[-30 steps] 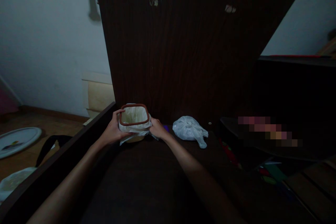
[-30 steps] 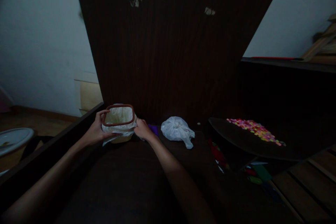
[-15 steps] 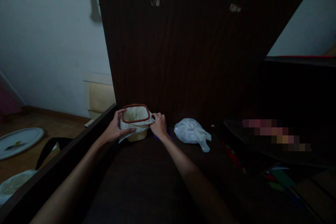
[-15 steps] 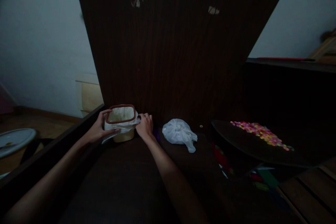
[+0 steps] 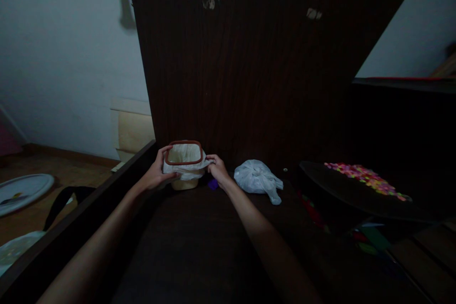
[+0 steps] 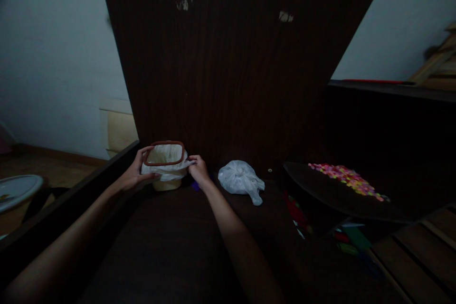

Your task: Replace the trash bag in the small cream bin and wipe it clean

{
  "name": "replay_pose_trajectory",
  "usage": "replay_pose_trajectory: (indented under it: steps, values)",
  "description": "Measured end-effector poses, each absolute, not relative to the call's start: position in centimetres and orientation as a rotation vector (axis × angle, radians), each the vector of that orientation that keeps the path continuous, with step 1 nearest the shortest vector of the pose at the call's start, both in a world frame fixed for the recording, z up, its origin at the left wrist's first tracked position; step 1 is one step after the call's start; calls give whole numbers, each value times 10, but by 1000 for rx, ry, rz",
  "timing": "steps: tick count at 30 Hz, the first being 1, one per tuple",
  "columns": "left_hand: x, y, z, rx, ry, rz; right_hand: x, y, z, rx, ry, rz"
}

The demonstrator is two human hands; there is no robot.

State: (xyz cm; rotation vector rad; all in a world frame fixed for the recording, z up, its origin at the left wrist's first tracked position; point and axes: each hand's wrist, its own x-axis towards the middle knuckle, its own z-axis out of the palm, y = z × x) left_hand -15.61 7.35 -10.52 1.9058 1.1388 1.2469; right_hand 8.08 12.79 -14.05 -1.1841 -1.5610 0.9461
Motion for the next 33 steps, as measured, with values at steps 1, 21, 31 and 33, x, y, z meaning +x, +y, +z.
replay_pose_trajectory:
  steps: [1,21,31,33]
  values:
    - [-156,73,-105,1910,1142,1242,82,128,-140,-1179,-1549,978]
    - [-154,21,-89,2475,1420,1101,173,66,-117,-1234,-1547,848]
    - [-52,-4,-88,2692,1120,1096,223,13,-107,-1195,-1638,721]
    - [-29,4,-103,2477,1183,995,227,5,-110,-1195,-1649,721]
